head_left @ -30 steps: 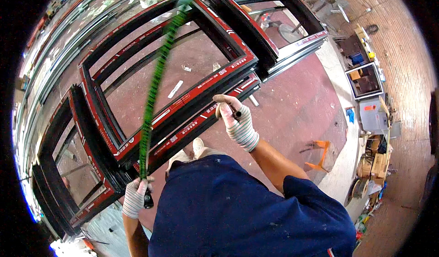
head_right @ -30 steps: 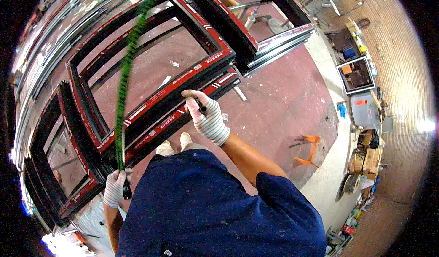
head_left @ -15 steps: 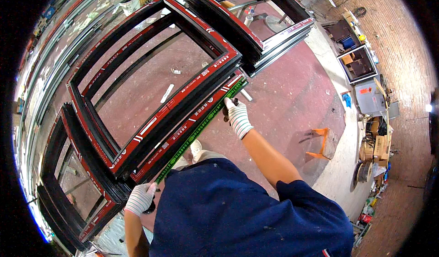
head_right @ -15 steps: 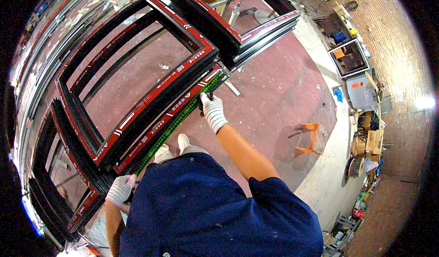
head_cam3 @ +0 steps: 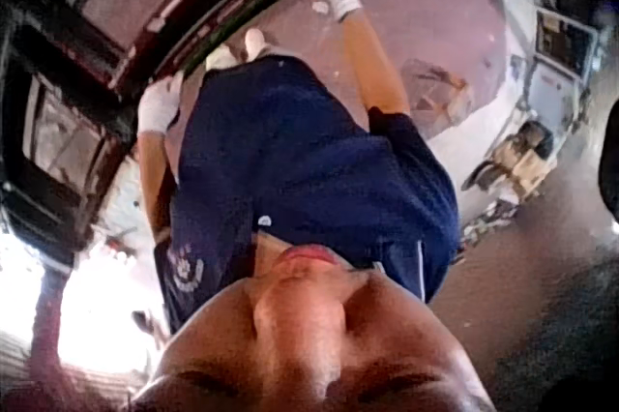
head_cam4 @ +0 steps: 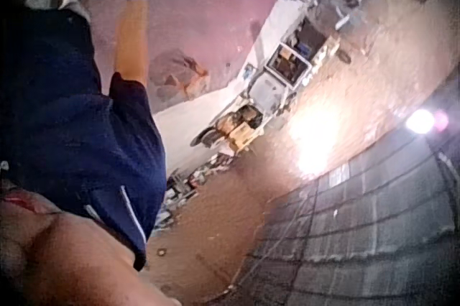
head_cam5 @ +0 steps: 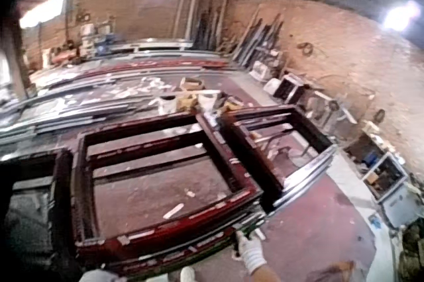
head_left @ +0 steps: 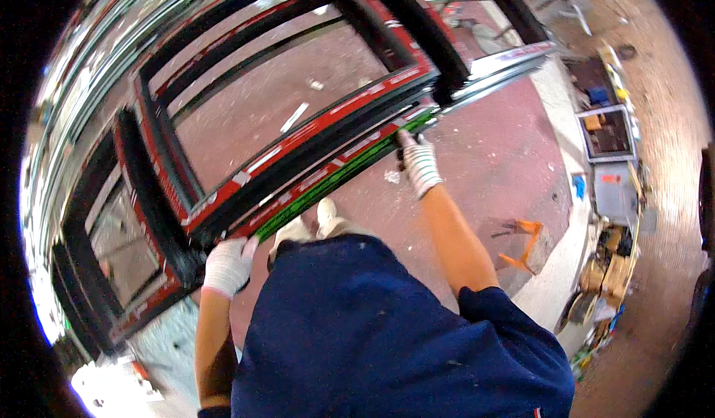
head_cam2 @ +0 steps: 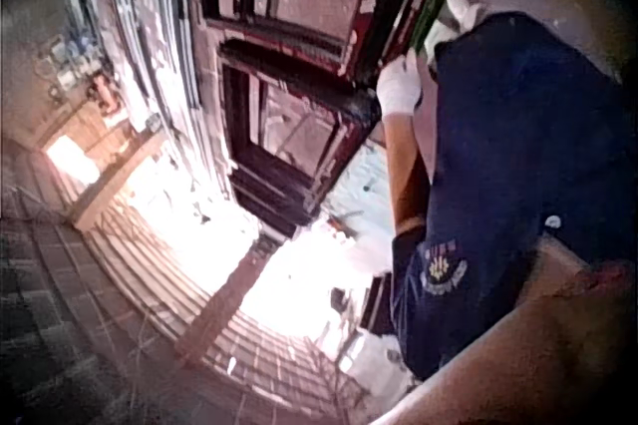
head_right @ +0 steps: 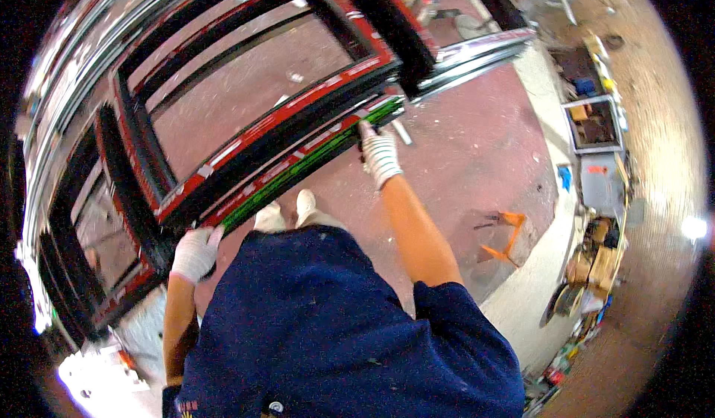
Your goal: The person picks up several window frames from a stack and places them on a workbench. They then use a tape measure and a marker to measure and mark the frames.
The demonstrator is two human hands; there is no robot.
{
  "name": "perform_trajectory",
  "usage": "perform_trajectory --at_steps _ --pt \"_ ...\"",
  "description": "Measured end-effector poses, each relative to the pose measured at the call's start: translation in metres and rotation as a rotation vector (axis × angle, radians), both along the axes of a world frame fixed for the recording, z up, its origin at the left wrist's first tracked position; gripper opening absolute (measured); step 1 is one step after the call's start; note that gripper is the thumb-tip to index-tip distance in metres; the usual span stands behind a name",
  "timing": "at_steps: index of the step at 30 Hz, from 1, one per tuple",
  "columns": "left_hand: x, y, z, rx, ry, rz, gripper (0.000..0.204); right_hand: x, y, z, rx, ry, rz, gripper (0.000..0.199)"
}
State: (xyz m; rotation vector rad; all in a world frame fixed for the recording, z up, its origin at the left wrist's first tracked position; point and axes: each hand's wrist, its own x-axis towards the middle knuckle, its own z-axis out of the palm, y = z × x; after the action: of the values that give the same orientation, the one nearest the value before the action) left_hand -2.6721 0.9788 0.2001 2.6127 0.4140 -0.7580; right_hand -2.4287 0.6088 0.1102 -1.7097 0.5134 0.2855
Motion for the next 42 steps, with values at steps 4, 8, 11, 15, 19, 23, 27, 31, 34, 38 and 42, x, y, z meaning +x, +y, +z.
perform_trajectory --at_steps 4,8,11,15,19,23,27,31,34,38,42 --pt "0.003 0.001 -0.011 0.093 -0.047 -0.02 0.053 0.0 -0.023 0.006 0.121 -0.016 0.028 0.046" --pt "0.009 -0.006 -0.005 0.119 0.033 0.017 0.052 0.0 -0.036 0.008 0.302 -0.289 0.22 0.061" --pt "0.011 -0.007 -0.004 0.128 0.085 0.031 0.052 -0.014 -0.008 0.064 0.216 -0.193 0.396 0.074" --pt "0.015 -0.005 -0.007 0.134 0.093 0.03 0.053 -0.014 0.029 0.058 0.237 -0.355 0.679 0.033" --pt "0.018 -0.007 -0.004 0.128 0.086 0.05 0.052 -0.011 0.057 0.054 0.217 -0.281 0.803 0.024" --pt "0.014 -0.006 -0.009 0.143 0.058 0.055 0.052 -0.001 0.071 0.048 0.016 -0.219 0.989 0.026" --pt "0.014 -0.006 -0.01 0.15 0.08 0.052 0.051 0.001 0.074 0.038 -0.024 -0.215 1.028 0.026" --pt "0.011 -0.005 -0.015 0.158 0.075 0.053 0.052 0.001 0.074 0.028 -0.048 -0.27 1.031 0.028" --pt "0.011 -0.007 -0.015 0.16 0.07 0.055 0.053 0.003 0.074 0.022 -0.085 -0.295 1.069 0.033" --pt "0.015 -0.01 -0.007 0.156 0.098 0.061 0.053 0.005 0.075 0.024 -0.145 -0.298 1.109 0.038" --pt "0.019 -0.012 -0.001 0.156 0.123 0.052 0.051 0.005 0.076 0.023 -0.138 -0.289 1.11 0.037"
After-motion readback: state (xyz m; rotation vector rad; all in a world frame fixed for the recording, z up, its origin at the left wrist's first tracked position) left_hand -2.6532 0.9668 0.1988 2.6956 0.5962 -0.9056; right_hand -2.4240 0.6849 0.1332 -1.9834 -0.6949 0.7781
